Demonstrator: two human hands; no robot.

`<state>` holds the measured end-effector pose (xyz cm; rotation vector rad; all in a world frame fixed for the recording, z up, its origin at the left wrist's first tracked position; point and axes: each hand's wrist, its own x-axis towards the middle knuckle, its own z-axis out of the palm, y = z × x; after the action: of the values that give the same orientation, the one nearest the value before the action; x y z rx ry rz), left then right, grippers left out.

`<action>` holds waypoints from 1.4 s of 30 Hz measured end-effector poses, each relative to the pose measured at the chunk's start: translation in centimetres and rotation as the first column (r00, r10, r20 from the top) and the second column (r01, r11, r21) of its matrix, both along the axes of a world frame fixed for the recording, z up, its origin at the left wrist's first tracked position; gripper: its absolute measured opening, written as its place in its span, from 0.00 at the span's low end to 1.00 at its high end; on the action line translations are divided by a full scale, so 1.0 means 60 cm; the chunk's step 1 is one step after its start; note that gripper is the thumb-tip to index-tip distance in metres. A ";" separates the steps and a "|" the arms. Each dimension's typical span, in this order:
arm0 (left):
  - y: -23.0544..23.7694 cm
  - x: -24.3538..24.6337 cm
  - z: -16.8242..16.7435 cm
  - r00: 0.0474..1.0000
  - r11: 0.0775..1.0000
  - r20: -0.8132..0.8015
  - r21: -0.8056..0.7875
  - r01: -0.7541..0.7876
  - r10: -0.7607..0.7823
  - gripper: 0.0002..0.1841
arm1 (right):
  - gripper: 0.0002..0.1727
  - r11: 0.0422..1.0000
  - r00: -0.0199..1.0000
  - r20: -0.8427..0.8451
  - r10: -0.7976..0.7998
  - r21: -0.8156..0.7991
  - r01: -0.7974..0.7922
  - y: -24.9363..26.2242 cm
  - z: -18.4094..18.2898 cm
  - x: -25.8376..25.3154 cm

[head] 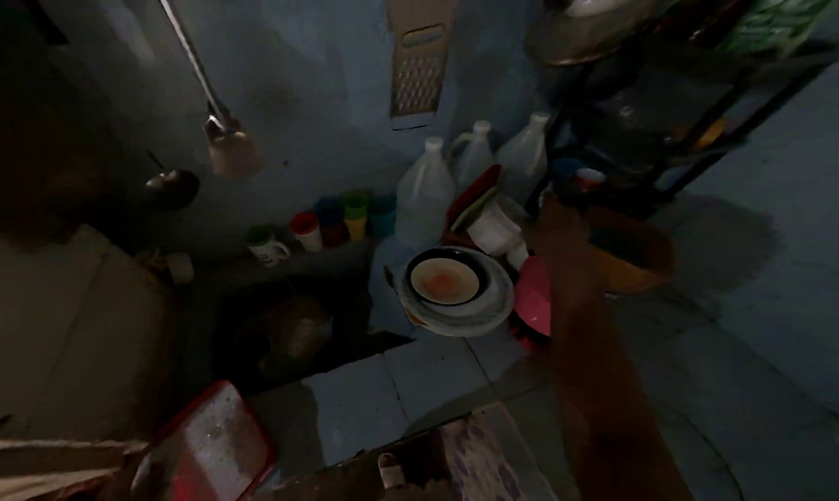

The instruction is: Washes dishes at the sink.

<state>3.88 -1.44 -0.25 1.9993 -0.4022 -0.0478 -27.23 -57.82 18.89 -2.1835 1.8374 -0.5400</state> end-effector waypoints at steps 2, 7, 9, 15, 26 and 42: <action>-0.005 -0.014 0.009 1.000 0.998 -0.019 0.070 0.007 -0.006 0.20 | 0.28 0.986 0.988 -0.008 0.153 -0.060 -0.153 0.042 -0.019 0.043; -0.038 -0.009 -0.022 0.993 0.955 -0.006 0.271 0.119 -0.122 0.17 | 0.24 0.685 0.687 0.033 0.726 0.051 -0.726 0.283 -0.161 0.168; -0.046 -0.003 -0.050 0.979 0.915 0.022 0.361 0.180 -0.202 0.17 | 0.23 0.251 0.276 0.124 0.953 0.181 -0.951 0.400 -0.267 0.187; -0.055 -0.004 -0.100 0.935 0.733 -0.026 0.614 0.294 -0.353 0.27 | 0.33 -0.224 -0.192 0.177 0.965 0.183 -0.957 0.569 -0.505 0.188; -0.075 -0.004 -0.092 0.916 0.525 -0.227 0.762 0.379 -0.331 0.31 | 0.35 0.482 0.470 -0.140 0.871 0.071 -0.873 0.406 -0.515 0.245; -0.065 0.003 -0.108 0.890 0.530 -0.150 0.757 0.383 -0.430 0.30 | 0.46 0.995 0.991 -0.092 0.093 -0.017 -0.095 0.406 -0.491 0.081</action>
<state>4.05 -5.33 -6.72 2.7133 -1.0305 -0.5568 -22.38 -33.43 -10.57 -2.3315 1.7695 -0.4494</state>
